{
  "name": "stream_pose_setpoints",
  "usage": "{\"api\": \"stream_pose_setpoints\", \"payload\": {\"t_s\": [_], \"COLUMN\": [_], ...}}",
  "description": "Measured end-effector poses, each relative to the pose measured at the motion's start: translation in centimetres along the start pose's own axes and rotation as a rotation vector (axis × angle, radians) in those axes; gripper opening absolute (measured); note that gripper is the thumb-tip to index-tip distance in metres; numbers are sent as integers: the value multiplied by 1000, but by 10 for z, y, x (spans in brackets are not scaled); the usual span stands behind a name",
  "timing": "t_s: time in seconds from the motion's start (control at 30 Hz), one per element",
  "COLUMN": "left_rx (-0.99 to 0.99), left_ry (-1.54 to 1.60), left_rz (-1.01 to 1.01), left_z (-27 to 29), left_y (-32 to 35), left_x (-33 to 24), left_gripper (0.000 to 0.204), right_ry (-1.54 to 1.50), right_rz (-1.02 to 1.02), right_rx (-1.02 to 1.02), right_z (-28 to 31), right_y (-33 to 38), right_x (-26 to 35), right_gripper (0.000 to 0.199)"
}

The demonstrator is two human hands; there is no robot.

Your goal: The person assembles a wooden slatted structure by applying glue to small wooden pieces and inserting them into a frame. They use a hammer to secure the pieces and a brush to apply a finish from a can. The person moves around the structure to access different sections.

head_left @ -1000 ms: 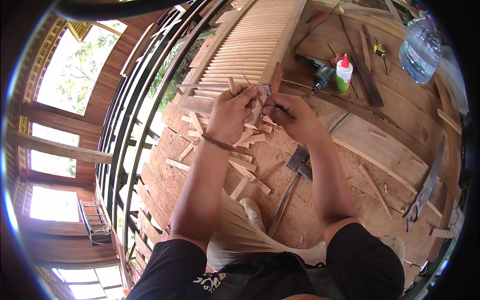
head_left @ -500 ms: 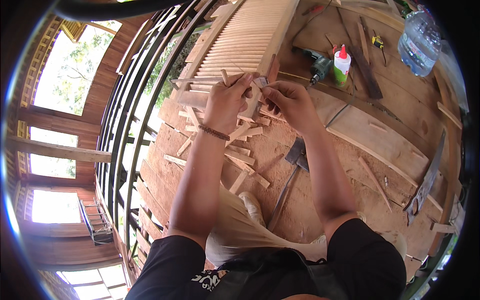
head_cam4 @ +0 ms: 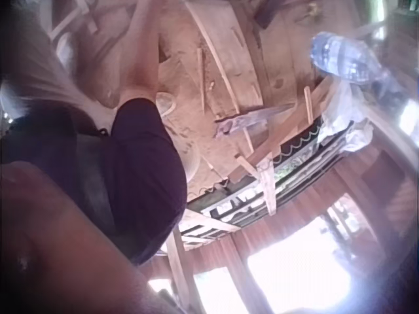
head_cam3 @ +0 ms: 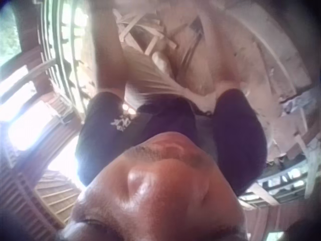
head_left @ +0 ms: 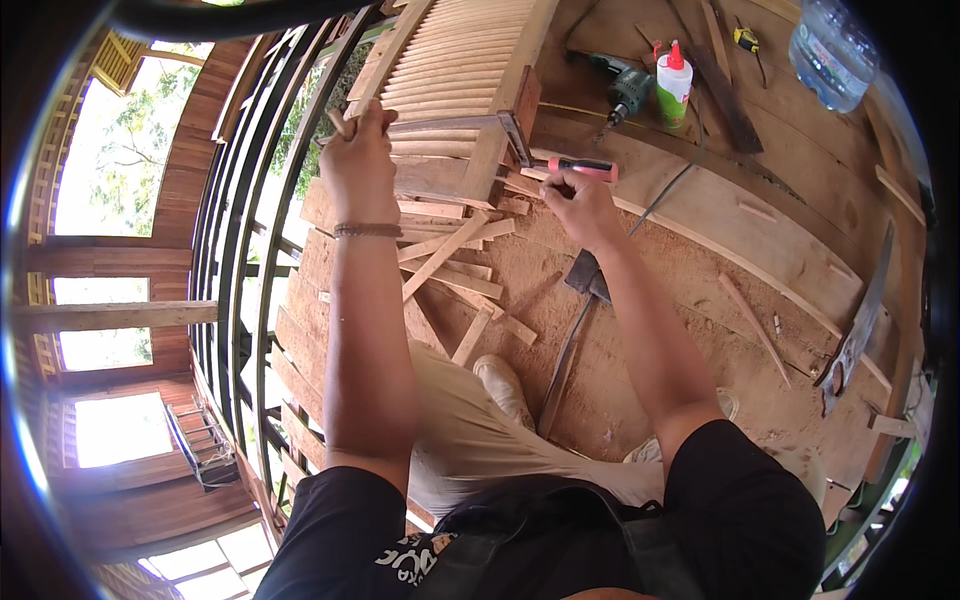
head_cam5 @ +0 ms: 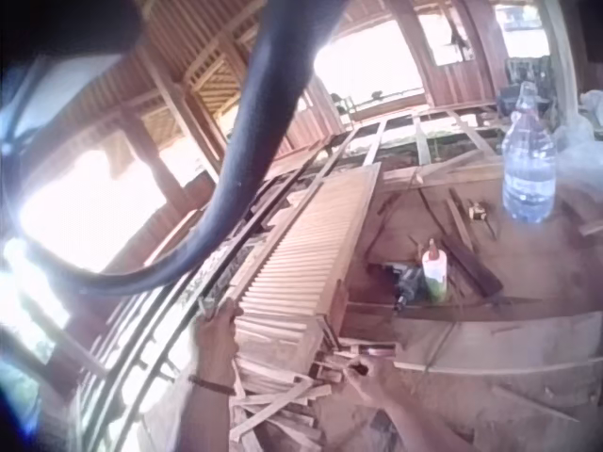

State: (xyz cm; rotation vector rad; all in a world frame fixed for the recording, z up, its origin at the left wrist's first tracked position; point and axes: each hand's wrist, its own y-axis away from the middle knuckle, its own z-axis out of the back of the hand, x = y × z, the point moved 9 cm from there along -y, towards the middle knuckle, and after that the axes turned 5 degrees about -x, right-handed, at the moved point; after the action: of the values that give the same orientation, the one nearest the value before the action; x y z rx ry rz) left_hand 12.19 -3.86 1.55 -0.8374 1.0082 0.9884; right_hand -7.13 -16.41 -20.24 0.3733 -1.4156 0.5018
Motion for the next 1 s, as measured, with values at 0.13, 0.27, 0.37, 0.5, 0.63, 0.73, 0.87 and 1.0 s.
{"api": "stream_pose_setpoints", "payload": {"t_s": [0.13,0.27,0.37,0.5,0.63,0.73,0.87,1.0], "left_rx": [39,70,92,107,102,104,101,111], "left_ry": [117,100,116,112,106,117,101,78], "left_rz": [32,3,2,-4,-1,-1,-2,-4], "left_z": [-2,-3,-7,-12,-12,-11,-11,-14], "left_y": [10,13,13,13,14,14,15,15], "left_x": [-5,-9,-9,-9,-7,-7,-8,-7], "left_gripper": [29,28,28,28,28,28,28,27], "right_ry": [89,28,53,102,67,112,65,92], "right_rz": [45,-30,-47,42,69,60,49,98], "right_rx": [-43,-41,-10,-62,-63,-22,-23,-15], "right_z": [-13,-15,-12,-15,-17,-18,-23,-40], "right_y": [16,20,17,14,12,11,11,3], "right_x": [-27,-38,-42,-34,-27,-21,-25,-20], "right_gripper": [20,20,19,19,19,19,17,16]}}
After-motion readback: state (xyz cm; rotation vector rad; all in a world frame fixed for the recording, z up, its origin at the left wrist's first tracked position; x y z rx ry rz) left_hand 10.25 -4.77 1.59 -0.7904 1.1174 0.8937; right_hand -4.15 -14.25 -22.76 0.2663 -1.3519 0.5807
